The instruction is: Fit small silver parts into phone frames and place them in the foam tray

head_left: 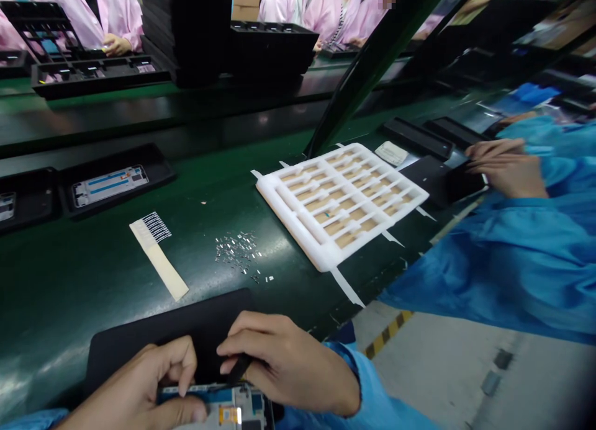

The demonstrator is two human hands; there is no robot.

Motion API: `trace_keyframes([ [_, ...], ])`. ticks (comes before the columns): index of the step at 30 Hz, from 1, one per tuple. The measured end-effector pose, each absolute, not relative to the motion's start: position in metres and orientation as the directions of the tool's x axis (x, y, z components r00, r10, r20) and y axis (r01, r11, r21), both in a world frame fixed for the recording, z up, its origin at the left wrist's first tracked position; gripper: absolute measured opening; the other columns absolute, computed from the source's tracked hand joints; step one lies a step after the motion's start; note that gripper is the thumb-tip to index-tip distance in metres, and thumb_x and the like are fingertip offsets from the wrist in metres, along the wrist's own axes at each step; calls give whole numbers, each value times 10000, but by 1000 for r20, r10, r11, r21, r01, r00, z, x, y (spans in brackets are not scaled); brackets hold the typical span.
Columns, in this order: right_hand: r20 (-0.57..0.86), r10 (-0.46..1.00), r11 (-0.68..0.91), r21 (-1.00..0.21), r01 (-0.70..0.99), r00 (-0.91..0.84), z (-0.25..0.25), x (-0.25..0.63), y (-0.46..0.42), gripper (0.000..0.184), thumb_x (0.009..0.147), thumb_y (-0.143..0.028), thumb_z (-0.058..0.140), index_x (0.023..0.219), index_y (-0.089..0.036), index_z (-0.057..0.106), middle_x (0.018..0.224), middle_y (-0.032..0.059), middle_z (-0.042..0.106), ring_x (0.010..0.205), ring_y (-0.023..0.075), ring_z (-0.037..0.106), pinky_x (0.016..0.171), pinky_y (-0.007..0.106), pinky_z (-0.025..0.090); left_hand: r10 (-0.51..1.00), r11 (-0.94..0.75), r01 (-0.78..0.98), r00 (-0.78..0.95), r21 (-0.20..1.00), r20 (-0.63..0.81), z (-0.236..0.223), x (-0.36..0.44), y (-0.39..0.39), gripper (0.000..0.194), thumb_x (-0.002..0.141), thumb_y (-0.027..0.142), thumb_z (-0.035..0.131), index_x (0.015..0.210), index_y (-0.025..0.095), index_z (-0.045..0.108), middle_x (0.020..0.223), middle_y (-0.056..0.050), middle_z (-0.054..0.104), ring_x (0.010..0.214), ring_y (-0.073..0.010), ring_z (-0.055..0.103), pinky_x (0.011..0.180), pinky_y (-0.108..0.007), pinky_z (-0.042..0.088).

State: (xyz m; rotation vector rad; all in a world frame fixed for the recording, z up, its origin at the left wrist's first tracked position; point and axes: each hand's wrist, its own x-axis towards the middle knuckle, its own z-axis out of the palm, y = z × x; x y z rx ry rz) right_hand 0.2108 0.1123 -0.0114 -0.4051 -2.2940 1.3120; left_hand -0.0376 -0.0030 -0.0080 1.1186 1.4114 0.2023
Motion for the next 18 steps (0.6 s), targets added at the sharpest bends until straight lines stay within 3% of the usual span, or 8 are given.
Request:
trace_keyframes([
  [10,198,458,426,-904,19,-867,-9,212,106,290,844,-68,690,1082,-144,839,919,68,788,719,159,745,670,216,594,697,521,464,255,717,-671,-4,-32,0,308,955,495,728,902,238,566,928,25,601,896,-168,515,775,-262,409],
  [18,132,347,450,-892,41,-928,-11,212,118,437,856,64,555,1164,-70,835,1002,110,800,863,173,770,791,210,609,679,516,534,222,670,-700,-1,-30,0,349,945,492,736,843,242,515,894,35,582,900,-182,495,798,-284,380],
])
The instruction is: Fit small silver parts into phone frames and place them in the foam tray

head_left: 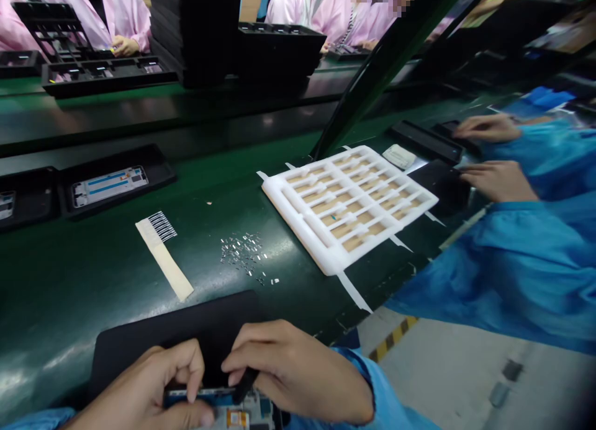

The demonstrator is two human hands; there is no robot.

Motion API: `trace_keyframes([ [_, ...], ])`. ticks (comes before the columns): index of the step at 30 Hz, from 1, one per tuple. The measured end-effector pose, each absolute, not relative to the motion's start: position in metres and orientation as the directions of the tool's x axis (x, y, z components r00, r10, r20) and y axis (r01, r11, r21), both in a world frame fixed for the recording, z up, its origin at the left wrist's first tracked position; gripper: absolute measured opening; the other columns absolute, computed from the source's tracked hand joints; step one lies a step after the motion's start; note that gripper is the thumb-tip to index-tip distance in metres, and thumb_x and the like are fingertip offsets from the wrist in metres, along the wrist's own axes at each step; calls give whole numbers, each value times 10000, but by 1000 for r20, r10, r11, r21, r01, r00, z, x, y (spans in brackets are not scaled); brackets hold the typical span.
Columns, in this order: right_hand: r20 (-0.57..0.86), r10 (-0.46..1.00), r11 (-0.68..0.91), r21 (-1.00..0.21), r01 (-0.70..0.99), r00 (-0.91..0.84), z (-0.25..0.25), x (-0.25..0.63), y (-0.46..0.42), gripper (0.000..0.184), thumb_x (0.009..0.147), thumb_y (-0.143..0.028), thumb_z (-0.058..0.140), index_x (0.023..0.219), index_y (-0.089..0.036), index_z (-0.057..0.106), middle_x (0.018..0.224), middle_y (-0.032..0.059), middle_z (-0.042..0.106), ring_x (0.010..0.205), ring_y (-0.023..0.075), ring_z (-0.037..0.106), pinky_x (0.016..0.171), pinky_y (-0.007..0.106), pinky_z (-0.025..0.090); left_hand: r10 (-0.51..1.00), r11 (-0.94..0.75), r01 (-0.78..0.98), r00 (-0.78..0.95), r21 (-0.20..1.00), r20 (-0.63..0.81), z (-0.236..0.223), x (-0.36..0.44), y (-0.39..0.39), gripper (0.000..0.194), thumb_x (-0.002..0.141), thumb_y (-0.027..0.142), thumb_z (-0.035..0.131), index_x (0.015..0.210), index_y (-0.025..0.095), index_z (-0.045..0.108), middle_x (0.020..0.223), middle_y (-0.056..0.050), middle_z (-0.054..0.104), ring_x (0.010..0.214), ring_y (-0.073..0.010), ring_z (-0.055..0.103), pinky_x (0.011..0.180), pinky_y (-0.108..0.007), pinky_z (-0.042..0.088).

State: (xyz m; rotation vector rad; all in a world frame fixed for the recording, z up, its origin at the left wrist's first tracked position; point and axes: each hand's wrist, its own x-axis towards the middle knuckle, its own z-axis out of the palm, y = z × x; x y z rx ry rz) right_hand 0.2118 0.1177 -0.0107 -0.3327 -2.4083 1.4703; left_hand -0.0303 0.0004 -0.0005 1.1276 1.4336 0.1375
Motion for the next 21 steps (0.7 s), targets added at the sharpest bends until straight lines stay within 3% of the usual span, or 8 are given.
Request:
trace_keyframes([
  [15,241,296,578,-815,-28,-924,-15,205,114,366,912,58,546,1081,-94,833,977,71,809,825,162,756,776,221,621,672,493,522,280,696,-685,-8,-35,-2,366,976,514,714,860,249,490,905,55,575,892,-160,501,790,-266,408],
  [21,245,293,691,-722,28,-924,-20,202,112,335,942,17,559,1079,-140,822,967,51,799,784,160,735,757,237,622,643,491,596,245,636,-726,-2,-32,2,345,974,523,703,880,250,515,942,41,579,948,-182,520,788,-274,386],
])
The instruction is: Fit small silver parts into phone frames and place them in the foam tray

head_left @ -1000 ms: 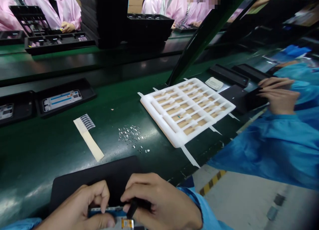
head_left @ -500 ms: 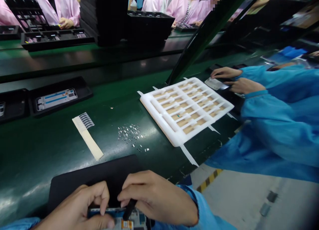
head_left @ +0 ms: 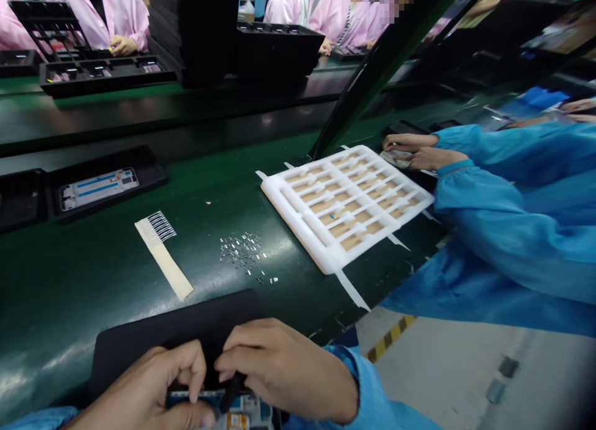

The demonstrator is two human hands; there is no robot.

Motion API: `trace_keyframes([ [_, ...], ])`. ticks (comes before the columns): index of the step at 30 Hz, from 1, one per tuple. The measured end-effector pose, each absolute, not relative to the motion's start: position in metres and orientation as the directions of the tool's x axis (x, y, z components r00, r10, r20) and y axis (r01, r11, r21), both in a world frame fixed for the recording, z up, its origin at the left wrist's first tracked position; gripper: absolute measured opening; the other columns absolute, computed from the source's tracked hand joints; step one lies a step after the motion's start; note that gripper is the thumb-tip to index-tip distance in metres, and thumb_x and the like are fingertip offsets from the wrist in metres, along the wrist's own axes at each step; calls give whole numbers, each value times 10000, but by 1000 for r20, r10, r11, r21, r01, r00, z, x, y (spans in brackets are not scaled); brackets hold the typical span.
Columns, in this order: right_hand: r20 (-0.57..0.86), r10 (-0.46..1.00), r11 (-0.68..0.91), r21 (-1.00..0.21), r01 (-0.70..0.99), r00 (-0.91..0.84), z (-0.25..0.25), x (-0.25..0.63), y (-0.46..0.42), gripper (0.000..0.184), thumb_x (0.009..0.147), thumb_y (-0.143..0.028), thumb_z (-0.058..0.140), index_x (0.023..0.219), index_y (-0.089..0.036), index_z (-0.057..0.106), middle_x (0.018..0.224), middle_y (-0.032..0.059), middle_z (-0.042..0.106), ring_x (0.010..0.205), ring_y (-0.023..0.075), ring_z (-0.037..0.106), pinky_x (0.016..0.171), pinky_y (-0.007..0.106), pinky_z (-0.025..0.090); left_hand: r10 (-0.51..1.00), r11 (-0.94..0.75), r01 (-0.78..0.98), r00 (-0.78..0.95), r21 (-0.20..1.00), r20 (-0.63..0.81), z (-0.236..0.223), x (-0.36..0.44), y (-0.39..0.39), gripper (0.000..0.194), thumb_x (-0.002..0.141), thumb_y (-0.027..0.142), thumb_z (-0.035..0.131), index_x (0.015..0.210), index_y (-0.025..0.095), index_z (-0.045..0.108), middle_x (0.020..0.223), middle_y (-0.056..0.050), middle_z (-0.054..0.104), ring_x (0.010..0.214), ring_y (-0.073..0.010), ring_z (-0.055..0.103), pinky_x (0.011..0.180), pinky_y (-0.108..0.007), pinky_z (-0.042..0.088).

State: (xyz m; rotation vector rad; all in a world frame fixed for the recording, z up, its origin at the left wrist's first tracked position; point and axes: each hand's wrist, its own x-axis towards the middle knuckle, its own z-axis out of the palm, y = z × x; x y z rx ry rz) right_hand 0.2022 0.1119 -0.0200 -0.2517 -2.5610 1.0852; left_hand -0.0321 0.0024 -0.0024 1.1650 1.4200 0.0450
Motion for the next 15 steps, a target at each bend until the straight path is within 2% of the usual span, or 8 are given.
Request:
trace_keyframes([
  [5,200,327,584,-811,31,-924,-15,207,115,433,855,80,554,1144,-103,820,1025,84,804,856,162,760,788,217,620,652,503,556,259,662,-713,1,-32,1,357,961,525,727,874,250,516,917,47,566,921,-176,516,781,-274,383],
  [8,162,309,510,-860,20,-937,-12,209,116,445,849,87,563,1167,-86,823,1032,93,805,875,161,771,800,207,620,657,510,538,260,671,-708,0,-34,-1,342,964,529,725,889,250,543,923,41,574,900,-171,505,755,-272,381],
  [15,86,260,505,-861,60,-962,-13,206,116,381,886,69,591,1113,-118,832,1026,66,814,899,152,773,845,204,625,669,501,514,280,696,-688,-2,-35,-1,335,973,540,711,902,244,569,922,32,592,882,-167,509,757,-272,395],
])
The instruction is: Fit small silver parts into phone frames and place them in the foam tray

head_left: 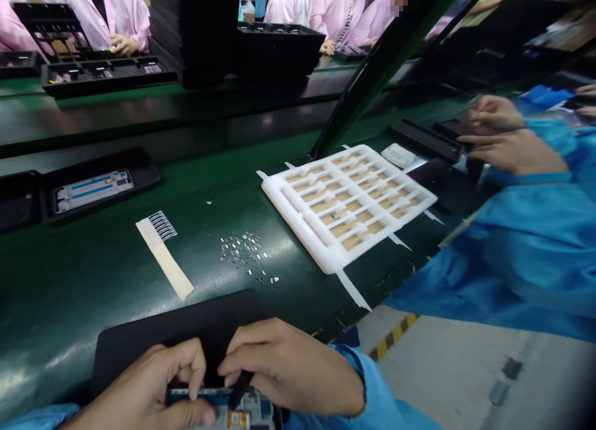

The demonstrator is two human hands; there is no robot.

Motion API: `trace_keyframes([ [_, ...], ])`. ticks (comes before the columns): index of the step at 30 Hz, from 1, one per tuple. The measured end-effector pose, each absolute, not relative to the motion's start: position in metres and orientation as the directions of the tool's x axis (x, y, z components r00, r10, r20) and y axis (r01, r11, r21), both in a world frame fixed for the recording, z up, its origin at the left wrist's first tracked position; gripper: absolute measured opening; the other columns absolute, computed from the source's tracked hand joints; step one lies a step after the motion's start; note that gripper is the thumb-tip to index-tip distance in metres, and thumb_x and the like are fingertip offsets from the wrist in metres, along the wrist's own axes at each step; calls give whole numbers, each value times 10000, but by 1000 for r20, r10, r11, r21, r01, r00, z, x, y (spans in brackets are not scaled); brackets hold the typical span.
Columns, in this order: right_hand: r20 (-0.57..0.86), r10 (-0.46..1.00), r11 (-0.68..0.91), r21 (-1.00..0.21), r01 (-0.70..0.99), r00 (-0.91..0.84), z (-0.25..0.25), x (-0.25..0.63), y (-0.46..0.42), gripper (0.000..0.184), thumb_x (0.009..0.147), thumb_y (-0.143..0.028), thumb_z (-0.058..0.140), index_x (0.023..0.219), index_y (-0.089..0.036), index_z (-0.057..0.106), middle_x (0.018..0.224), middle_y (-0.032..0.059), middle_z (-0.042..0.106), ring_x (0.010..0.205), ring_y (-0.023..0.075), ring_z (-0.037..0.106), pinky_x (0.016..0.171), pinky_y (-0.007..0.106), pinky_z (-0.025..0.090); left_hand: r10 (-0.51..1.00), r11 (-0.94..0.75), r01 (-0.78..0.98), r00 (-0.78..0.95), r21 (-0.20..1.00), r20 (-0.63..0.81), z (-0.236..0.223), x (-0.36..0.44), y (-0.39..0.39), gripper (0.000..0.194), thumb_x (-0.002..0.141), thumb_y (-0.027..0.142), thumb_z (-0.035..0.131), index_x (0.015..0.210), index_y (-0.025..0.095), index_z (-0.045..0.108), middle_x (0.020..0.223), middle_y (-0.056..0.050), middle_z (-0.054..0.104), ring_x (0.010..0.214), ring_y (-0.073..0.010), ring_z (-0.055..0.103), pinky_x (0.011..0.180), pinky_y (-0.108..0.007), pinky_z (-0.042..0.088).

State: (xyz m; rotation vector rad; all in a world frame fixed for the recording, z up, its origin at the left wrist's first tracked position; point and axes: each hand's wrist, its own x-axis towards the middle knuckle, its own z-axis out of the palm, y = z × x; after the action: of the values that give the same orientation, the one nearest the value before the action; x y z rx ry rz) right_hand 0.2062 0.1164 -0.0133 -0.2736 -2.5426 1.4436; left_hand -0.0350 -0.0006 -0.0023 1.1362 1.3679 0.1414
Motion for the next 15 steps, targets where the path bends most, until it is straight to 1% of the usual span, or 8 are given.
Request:
trace_keyframes([
  [4,81,276,580,-809,98,-958,-16,205,114,407,905,46,575,1169,-147,815,1049,60,814,903,159,769,834,228,636,664,482,573,254,663,-703,-1,-33,-1,330,980,518,706,891,244,546,923,37,592,921,-178,512,800,-280,391],
  [7,105,297,603,-792,101,-949,-18,205,112,410,883,41,578,1159,-146,816,1051,66,812,878,172,765,820,251,643,672,467,570,267,676,-691,-2,-33,-1,318,978,500,709,887,248,537,932,39,602,932,-182,520,810,-278,394],
  [9,115,313,572,-815,91,-943,-17,206,113,428,869,51,575,1164,-148,815,1059,68,811,887,170,768,823,245,642,675,477,556,264,681,-689,0,-32,0,319,972,496,715,882,250,532,926,37,602,932,-184,525,802,-274,398],
  [12,106,339,486,-870,78,-935,-14,209,115,457,862,74,570,1174,-155,813,1069,68,811,907,153,779,824,213,634,656,515,552,239,656,-716,7,-30,4,315,953,461,730,864,248,516,914,34,594,945,-192,531,789,-273,392],
  [15,83,336,430,-900,75,-938,-13,212,117,435,877,74,585,1161,-157,819,1056,63,810,901,139,785,821,195,630,647,518,557,241,649,-723,10,-30,6,324,951,455,726,852,245,500,901,37,586,918,-186,522,786,-276,381],
])
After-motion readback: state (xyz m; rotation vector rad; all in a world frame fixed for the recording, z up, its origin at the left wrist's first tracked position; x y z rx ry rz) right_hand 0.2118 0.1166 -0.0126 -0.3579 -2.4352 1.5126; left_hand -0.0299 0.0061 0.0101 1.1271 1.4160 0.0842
